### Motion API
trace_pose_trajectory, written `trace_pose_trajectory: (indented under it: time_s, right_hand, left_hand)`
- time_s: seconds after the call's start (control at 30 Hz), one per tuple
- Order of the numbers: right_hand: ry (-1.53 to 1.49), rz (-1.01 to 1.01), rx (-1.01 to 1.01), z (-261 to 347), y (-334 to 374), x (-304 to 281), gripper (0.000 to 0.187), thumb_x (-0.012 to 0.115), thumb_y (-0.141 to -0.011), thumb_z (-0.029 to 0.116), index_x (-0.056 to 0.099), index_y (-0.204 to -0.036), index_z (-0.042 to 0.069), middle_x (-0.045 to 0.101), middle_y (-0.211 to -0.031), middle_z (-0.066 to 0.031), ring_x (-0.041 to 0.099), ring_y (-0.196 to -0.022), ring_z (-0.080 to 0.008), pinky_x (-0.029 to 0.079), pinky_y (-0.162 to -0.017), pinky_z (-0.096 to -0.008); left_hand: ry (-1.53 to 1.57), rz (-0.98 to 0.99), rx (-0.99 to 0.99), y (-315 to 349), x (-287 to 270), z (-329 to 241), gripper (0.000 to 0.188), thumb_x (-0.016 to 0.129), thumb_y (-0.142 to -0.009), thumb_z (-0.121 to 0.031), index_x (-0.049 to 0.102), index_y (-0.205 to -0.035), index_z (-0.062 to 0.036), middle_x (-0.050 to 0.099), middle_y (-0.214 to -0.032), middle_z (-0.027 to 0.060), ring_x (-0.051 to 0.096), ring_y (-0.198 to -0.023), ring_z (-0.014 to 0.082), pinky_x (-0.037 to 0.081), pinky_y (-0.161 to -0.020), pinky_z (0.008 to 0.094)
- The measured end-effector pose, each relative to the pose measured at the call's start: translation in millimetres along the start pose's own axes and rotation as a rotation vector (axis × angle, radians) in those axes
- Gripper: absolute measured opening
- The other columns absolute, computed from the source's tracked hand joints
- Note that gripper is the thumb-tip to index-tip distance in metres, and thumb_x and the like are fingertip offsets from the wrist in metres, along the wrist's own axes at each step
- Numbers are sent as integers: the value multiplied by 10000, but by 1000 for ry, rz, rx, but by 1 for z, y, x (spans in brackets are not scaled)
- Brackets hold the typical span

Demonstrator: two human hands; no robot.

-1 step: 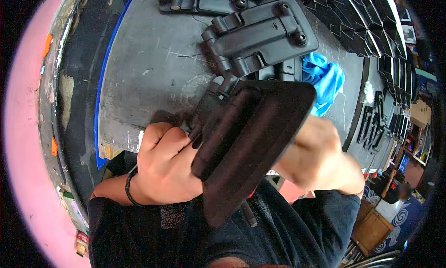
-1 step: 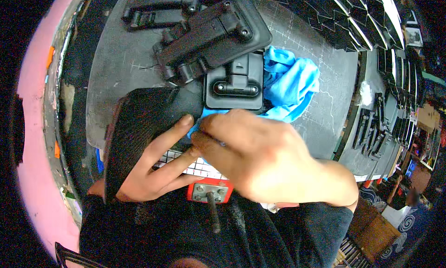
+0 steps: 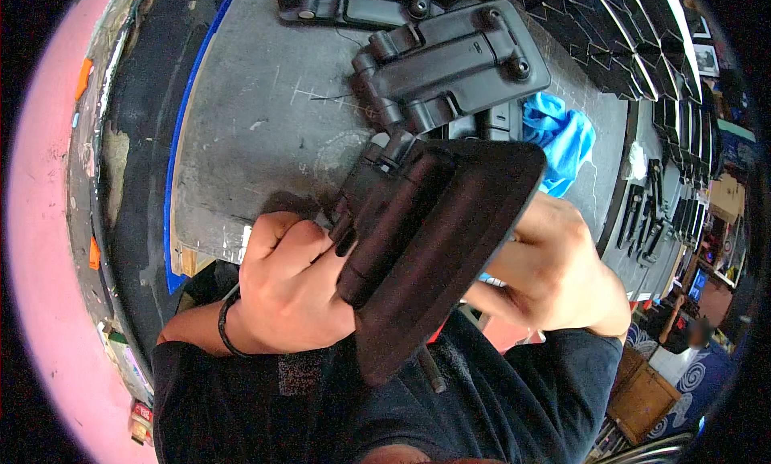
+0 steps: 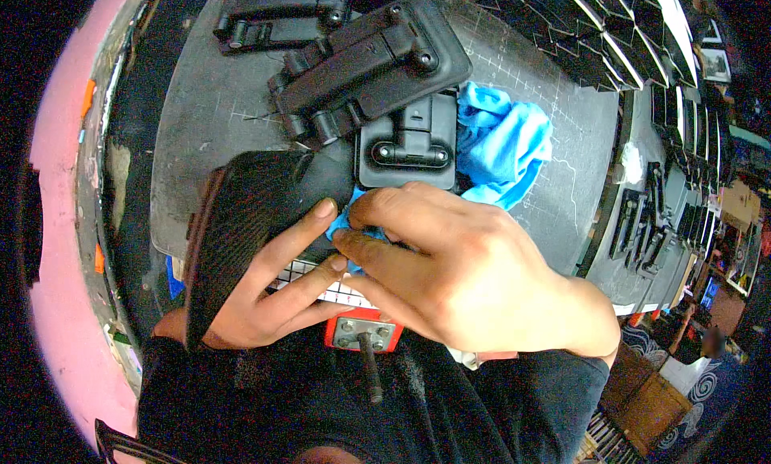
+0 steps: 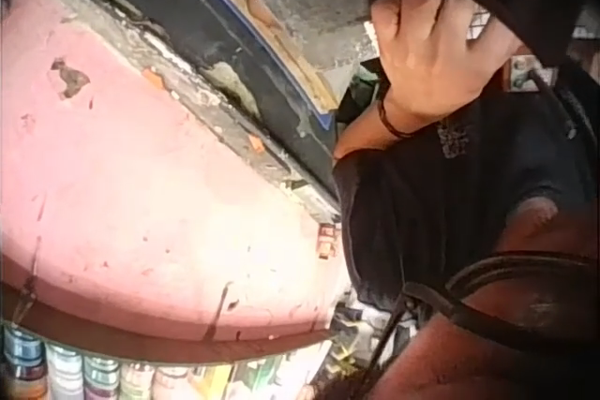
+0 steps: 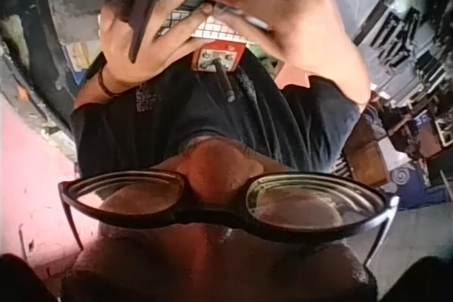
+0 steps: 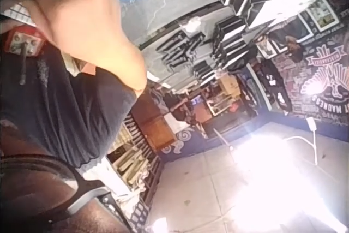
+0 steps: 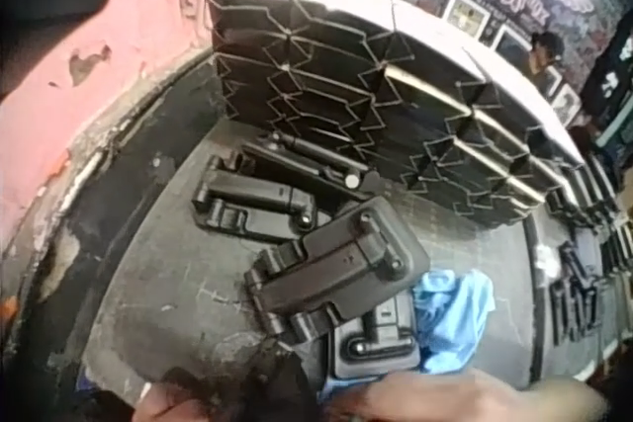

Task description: Assemble and inspect car phone mounts by cleaning surfaces and placing them in boxes.

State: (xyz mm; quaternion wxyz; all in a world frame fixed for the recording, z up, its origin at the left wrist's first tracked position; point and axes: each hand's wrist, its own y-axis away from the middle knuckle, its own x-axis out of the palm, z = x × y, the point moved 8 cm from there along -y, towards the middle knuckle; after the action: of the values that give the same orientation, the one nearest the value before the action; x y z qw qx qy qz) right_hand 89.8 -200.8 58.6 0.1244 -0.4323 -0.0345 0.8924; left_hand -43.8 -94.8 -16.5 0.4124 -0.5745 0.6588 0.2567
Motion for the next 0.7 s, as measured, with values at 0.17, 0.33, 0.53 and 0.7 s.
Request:
trace_pose_trajectory:
  time_s: [0.17, 0.33, 0.53, 0.7]
  right_hand:
    - [141, 52, -54, 1, 5, 6, 328, 786, -819, 136, 781, -1093, -44, 707, -1070, -163, 742, -895, -321, 622, -750, -409]
    - [102, -5, -40, 4, 2, 1, 338, 770, -757, 128, 772, -1039, -58, 701, -1041, -151, 724, -866, -291, 612, -712, -370]
    - [72, 3, -2, -10, 5, 6, 356, 753, -755, 146, 766, -1063, -32, 696, -1063, -145, 732, -909, -322, 624, -734, -402]
    - [222, 83, -42, 15, 4, 11, 333, 741, -804, 136, 760, -1090, -34, 666, -1024, -134, 705, -890, -304, 606, -717, -400]
  left_hand:
    - [-63, -12, 17, 3, -1, -2, 559, 958, -809, -400, 802, -1275, -134, 541, -1682, 185, 567, -1490, 399, 408, -1259, 597]
    - [-15, -26, 70, 2, -5, -1, 559, 955, -801, -393, 800, -1271, -133, 566, -1662, 198, 597, -1476, 394, 441, -1244, 562]
    - [-39, -33, 42, -1, -6, 1, 553, 951, -787, -377, 801, -1257, -129, 587, -1643, 210, 628, -1451, 388, 437, -1251, 546]
    - [-53, -4, 54, -1, -6, -1, 506, 944, -811, -369, 795, -1221, -112, 569, -1653, 227, 621, -1461, 383, 474, -1230, 498]
